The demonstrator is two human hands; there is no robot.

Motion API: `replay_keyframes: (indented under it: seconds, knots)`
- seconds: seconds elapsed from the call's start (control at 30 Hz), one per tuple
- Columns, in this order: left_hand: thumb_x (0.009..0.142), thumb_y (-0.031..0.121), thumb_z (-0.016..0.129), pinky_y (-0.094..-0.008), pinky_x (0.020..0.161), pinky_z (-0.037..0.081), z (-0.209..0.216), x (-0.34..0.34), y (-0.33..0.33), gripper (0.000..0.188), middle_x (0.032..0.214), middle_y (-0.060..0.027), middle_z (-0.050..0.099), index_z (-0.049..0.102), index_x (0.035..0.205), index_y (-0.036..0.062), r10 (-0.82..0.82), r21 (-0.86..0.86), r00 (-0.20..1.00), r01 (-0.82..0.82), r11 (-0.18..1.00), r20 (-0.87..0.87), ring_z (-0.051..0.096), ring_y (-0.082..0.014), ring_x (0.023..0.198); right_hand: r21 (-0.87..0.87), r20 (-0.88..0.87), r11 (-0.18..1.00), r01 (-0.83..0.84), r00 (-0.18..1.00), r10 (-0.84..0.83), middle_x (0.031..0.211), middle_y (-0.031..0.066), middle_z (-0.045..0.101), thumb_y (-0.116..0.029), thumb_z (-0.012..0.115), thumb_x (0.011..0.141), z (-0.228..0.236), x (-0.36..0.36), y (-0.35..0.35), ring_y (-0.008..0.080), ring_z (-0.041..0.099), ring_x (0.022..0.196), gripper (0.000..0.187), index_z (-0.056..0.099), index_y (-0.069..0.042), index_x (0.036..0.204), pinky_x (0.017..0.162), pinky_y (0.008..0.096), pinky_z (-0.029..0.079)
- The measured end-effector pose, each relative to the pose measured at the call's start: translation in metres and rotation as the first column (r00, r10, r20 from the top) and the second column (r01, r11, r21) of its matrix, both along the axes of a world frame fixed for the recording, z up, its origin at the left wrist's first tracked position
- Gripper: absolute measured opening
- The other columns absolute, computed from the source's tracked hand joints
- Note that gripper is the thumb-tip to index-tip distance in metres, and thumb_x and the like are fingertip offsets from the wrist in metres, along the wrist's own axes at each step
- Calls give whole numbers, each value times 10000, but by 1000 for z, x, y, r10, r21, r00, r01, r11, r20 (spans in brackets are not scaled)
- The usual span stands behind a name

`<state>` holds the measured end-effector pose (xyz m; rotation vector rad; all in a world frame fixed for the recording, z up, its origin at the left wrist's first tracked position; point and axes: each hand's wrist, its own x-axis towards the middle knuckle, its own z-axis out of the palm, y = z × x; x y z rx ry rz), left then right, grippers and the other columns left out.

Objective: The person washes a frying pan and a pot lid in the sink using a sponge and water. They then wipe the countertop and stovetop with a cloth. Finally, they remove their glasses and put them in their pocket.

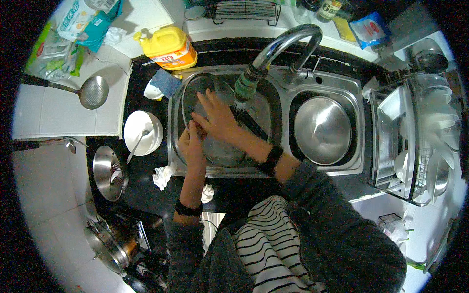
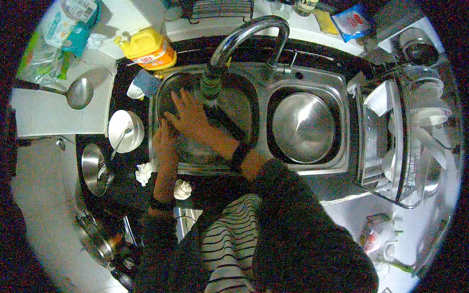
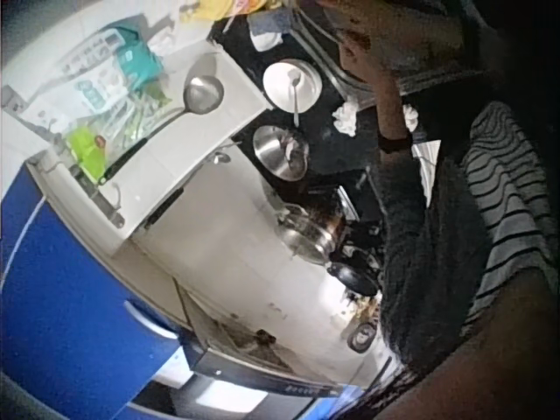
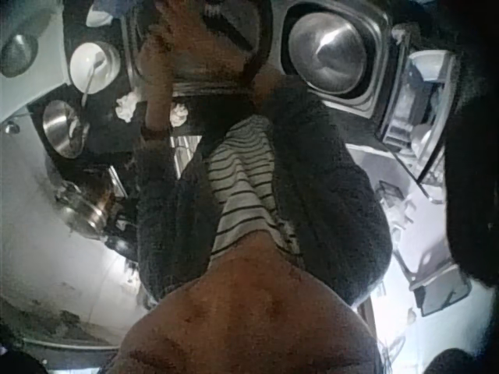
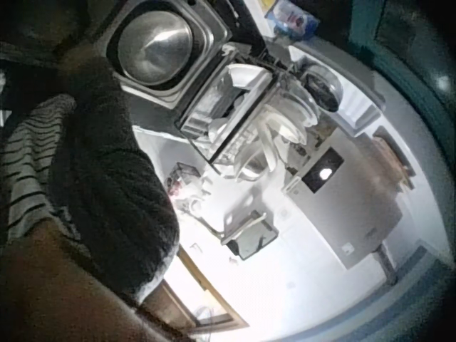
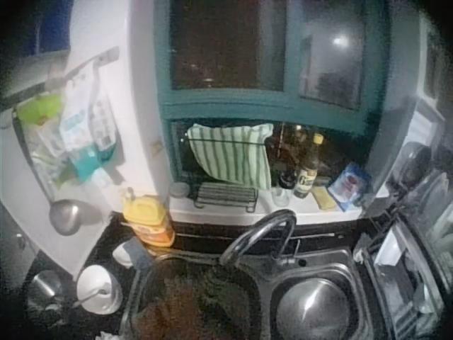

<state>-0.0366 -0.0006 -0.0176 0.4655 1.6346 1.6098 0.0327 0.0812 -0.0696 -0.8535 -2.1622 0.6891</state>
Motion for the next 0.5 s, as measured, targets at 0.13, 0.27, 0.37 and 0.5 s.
replay_keyframes:
  seconds: [0.13, 0.27, 0.37, 0.5]
  knots:
    - [936, 320, 458, -276, 726, 466, 0, -14, -12, 420, 990, -150, 627, 548, 1077, -65, -244, -217, 759, 139, 966, -604, 608, -191, 841, 113, 183, 901, -418, 900, 395, 1341, 206, 376, -288, 543, 857, -34, 18, 70, 374, 371, 1223, 443, 471, 4, 1183, 1000, 487, 311]
    - [945, 355, 415, -306, 821, 457, 5, -28, -27, 480, 1099, -193, 592, 476, 1163, -69, -78, -95, 995, 73, 993, -59, 595, -260, 986, -710, 131, 673, -206, 901, 413, 1188, 185, 525, -454, 559, 807, -59, 74, 117, 301, 533, 1051, 618, 442, -17, 1229, 916, 405, 408]
    - [952, 374, 382, -315, 888, 439, 2, -44, -36, 504, 1162, -187, 562, 454, 1189, -64, -61, -47, 990, 67, 997, 125, 559, -275, 1067, -706, 272, 708, -22, 914, 300, 1090, 143, 592, -511, 524, 793, -69, 111, 105, 271, 586, 929, 668, 444, -27, 1245, 825, 395, 448]
    - [951, 364, 390, -331, 916, 435, -16, -64, -51, 513, 1231, -192, 507, 401, 1237, -62, 1, -12, 899, 4, 1000, 437, 508, -269, 1136, -759, 363, 614, 218, 924, 121, 1037, 107, 619, -528, 493, 820, -81, 139, 91, 210, 585, 856, 613, 512, -48, 1201, 754, 362, 454]
